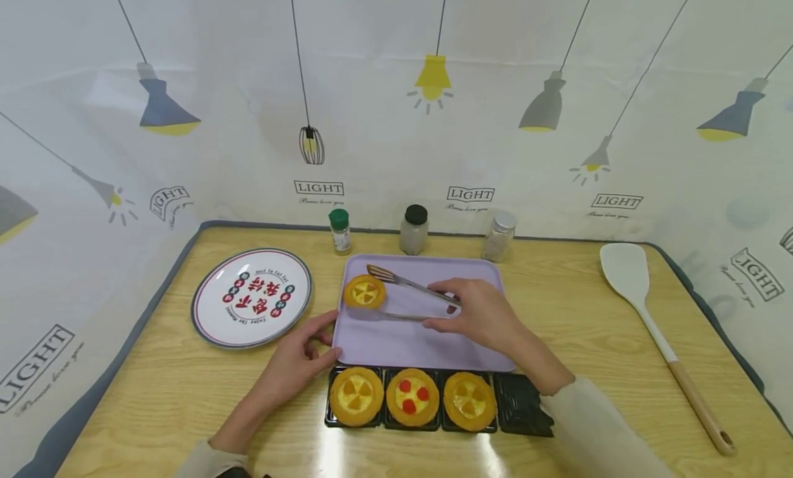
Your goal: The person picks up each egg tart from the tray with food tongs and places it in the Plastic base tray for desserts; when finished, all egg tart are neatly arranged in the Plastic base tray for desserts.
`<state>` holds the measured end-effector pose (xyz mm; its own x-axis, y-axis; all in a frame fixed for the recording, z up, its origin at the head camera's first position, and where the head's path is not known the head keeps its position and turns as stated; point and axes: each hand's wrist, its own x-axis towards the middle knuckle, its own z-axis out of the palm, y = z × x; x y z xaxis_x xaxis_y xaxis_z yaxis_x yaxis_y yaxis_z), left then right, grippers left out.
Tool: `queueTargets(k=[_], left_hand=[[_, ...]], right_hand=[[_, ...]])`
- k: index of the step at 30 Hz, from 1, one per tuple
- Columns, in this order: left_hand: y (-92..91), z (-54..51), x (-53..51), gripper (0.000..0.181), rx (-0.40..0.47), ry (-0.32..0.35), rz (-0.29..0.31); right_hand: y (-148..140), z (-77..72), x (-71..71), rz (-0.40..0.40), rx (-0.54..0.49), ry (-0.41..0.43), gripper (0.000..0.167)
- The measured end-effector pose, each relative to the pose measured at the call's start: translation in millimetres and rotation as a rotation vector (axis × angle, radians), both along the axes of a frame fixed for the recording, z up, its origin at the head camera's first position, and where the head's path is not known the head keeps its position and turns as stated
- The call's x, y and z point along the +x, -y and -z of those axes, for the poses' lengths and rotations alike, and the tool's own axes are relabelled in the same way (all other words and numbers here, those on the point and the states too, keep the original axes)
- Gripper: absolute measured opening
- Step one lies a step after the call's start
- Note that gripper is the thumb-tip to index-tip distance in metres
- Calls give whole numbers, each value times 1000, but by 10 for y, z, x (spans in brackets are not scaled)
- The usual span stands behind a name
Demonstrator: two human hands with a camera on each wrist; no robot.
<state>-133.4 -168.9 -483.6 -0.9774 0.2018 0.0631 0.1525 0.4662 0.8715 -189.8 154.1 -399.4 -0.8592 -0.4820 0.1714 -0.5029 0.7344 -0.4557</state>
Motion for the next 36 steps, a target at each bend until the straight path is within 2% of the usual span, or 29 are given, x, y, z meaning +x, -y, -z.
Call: queueTargets(k=[12, 24, 36], left_hand=[[-14, 19, 22, 64, 9, 23, -3], [-7, 2, 22, 64, 13, 21, -4], [-4, -21, 9, 64, 1, 8, -4]], right_hand=[[22, 57, 15, 18, 50, 30, 56], [28, 77, 14, 28, 32, 39, 51], [25, 87, 28, 25, 8, 11, 49]])
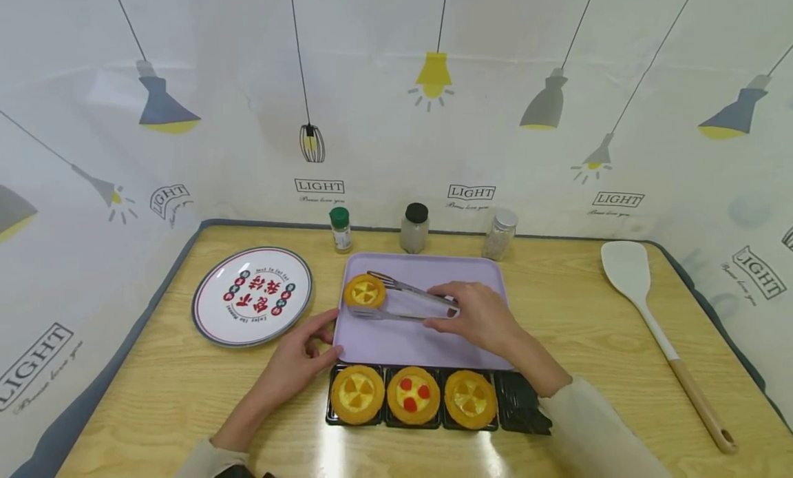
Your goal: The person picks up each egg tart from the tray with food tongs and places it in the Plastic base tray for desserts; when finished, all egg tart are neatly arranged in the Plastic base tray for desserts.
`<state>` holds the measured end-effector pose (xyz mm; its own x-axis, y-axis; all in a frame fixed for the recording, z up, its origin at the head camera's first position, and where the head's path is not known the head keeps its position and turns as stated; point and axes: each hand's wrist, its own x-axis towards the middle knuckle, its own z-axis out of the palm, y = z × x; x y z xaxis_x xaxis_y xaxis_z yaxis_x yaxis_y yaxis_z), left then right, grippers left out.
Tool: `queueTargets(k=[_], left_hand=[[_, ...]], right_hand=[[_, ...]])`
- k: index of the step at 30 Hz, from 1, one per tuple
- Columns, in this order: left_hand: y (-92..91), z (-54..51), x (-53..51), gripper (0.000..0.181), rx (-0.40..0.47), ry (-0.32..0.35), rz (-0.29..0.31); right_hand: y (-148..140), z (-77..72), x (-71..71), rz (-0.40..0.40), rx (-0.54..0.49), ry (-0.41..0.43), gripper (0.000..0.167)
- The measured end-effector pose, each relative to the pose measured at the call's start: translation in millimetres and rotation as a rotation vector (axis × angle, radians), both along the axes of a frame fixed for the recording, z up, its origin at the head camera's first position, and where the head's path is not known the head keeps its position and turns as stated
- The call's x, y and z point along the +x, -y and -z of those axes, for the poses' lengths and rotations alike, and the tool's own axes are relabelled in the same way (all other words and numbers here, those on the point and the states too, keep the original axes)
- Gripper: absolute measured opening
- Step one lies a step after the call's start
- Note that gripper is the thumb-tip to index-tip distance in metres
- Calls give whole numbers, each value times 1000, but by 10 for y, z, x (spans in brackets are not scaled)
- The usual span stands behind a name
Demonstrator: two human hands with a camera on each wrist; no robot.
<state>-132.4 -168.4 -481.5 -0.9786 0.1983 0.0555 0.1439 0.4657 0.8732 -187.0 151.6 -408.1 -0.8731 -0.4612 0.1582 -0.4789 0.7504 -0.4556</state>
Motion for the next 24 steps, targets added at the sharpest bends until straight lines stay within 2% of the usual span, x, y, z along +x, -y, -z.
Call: queueTargets(k=[9, 13, 19, 24], left_hand=[[2, 8, -26, 64, -1, -11, 7], [6, 13, -34, 64, 5, -15, 12], [10, 35, -50, 62, 9, -10, 19], [16, 51, -43, 63, 8, 2, 14]], right_hand=[[-96, -94, 82, 2, -48, -14, 48], [-217, -171, 175, 31, -53, -30, 48], [-547, -298, 388, 76, -76, -102, 48], [-954, -375, 664, 106, -132, -127, 46]])
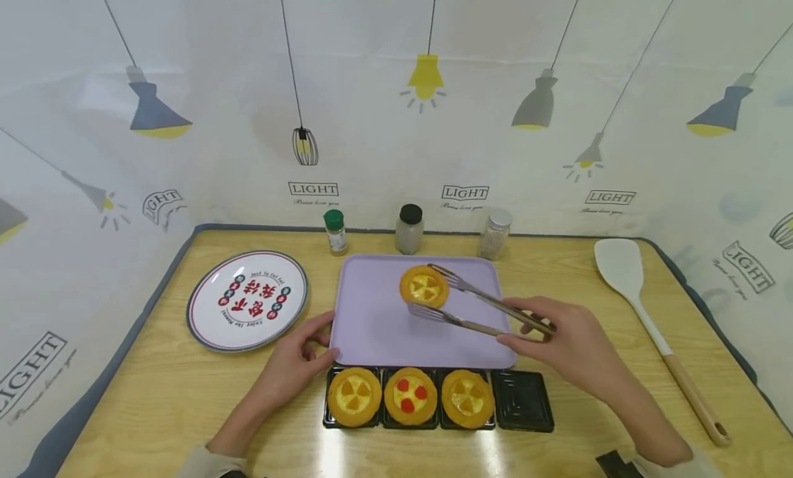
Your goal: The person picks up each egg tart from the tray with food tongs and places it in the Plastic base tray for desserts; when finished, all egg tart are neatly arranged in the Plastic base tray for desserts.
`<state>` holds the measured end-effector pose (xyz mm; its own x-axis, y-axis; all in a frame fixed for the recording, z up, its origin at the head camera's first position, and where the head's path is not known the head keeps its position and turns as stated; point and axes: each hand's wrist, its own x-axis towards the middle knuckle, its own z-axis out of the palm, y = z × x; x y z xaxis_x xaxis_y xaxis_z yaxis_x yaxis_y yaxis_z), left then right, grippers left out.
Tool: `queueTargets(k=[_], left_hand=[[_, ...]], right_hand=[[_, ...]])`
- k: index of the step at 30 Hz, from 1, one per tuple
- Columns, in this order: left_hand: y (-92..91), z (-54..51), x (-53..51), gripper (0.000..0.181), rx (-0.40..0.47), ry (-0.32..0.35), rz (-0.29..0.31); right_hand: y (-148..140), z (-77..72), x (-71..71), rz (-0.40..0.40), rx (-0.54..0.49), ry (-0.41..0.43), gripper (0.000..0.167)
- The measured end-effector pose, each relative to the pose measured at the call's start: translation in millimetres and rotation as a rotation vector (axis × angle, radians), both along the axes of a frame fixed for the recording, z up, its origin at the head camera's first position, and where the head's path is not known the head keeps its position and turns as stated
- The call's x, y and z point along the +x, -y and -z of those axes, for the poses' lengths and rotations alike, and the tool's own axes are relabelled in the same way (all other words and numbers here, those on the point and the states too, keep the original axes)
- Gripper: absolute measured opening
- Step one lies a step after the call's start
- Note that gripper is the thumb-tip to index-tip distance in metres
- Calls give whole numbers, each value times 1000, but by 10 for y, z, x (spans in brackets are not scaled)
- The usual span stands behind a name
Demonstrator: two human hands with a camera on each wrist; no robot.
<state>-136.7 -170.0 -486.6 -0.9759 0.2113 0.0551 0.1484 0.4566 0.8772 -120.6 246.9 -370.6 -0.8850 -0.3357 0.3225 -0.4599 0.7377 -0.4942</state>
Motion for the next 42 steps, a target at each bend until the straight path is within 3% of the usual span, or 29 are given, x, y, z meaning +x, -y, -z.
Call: queueTargets(k=[8, 15, 21, 30, 42], left_hand=[[-8, -14, 20, 63, 1, -5, -3], [2, -13, 39, 62, -10, -22, -16], [8, 11, 40, 62, -12, -28, -18], [-2, 0, 30, 62, 1, -52, -1], [4, 24, 27, 61, 2, -46, 1]], right_hand=[[-677, -55, 494, 73, 32, -27, 53], [-1016, 34, 818, 182, 89, 122, 50], [-1114, 156, 1003, 205, 92, 203, 50], [-1164, 296, 1162, 291, 115, 267, 48], [-1208, 423, 1200, 328, 130, 374, 48]])
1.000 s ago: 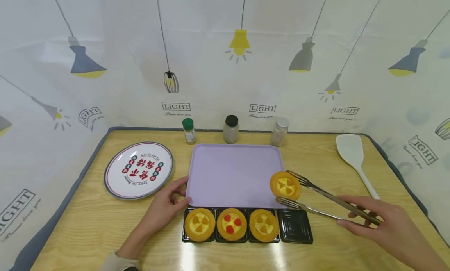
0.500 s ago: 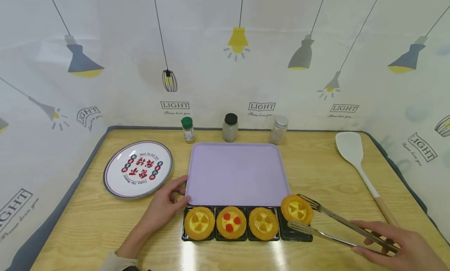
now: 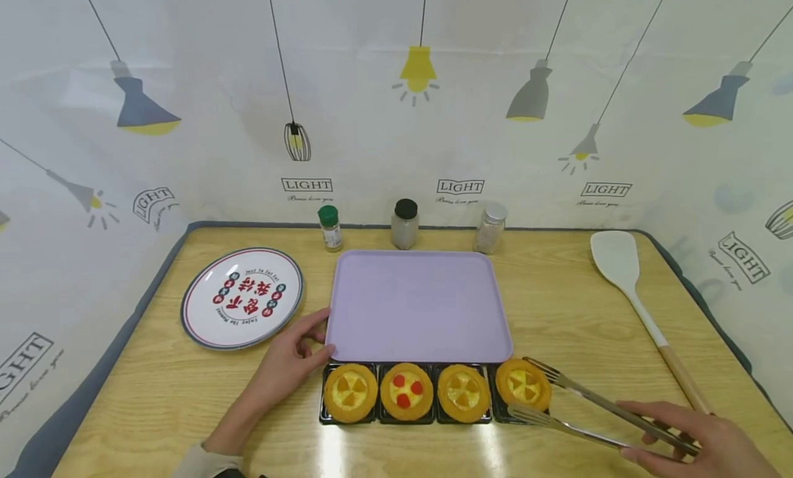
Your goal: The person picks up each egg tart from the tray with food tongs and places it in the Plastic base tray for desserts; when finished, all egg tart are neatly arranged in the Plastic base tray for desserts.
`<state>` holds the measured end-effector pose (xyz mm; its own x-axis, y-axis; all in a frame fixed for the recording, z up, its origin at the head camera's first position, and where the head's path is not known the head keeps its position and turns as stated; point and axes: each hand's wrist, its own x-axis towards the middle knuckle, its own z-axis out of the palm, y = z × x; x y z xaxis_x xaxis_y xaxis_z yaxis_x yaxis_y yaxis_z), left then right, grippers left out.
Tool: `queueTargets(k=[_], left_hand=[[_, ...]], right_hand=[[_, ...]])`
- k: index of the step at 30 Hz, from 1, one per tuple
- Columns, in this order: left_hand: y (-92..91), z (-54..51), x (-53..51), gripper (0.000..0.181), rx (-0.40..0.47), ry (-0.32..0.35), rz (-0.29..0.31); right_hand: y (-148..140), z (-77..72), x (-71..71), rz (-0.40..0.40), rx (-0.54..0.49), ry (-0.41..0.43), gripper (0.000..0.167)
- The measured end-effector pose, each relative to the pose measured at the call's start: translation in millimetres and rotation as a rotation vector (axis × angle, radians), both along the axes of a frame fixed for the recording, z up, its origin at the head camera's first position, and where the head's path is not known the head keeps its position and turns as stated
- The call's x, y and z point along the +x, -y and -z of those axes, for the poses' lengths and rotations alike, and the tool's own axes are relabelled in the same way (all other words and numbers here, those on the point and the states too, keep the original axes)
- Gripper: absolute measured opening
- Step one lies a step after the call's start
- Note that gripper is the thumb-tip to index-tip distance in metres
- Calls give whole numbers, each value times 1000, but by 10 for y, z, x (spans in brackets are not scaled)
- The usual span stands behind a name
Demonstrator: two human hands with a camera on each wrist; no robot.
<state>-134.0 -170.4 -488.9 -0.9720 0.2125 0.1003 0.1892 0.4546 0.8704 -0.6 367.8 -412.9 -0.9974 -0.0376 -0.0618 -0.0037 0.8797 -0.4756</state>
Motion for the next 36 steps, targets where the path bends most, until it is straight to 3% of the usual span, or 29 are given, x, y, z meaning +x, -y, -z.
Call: queueTargets(k=[8, 15, 20, 25, 28, 32, 36], left_hand=[[-3, -15, 10, 62, -1, -6, 0], [-10, -42, 22, 61, -4, 5, 0], [-8, -46, 16, 61, -7, 14, -3], [3, -45, 11, 61, -6, 8, -9], [6, -41, 12, 61, -7, 7, -10], [3, -44, 16, 61, -9, 10, -13], [-9, -52, 18, 61, -8, 11, -11]], right_hand=[[-11, 27, 26, -38, -34, -60, 46], [-52, -9, 21, 12, -73, 81, 59], [-32, -95, -10, 65, -70, 40, 62], [35, -202, -179, 97, -59, -12, 65], [68, -214, -335, 105, -52, -94, 62], [74, -139, -597, 130, -20, -195, 59], [79, 3, -819, 162, -4, -204, 63]])
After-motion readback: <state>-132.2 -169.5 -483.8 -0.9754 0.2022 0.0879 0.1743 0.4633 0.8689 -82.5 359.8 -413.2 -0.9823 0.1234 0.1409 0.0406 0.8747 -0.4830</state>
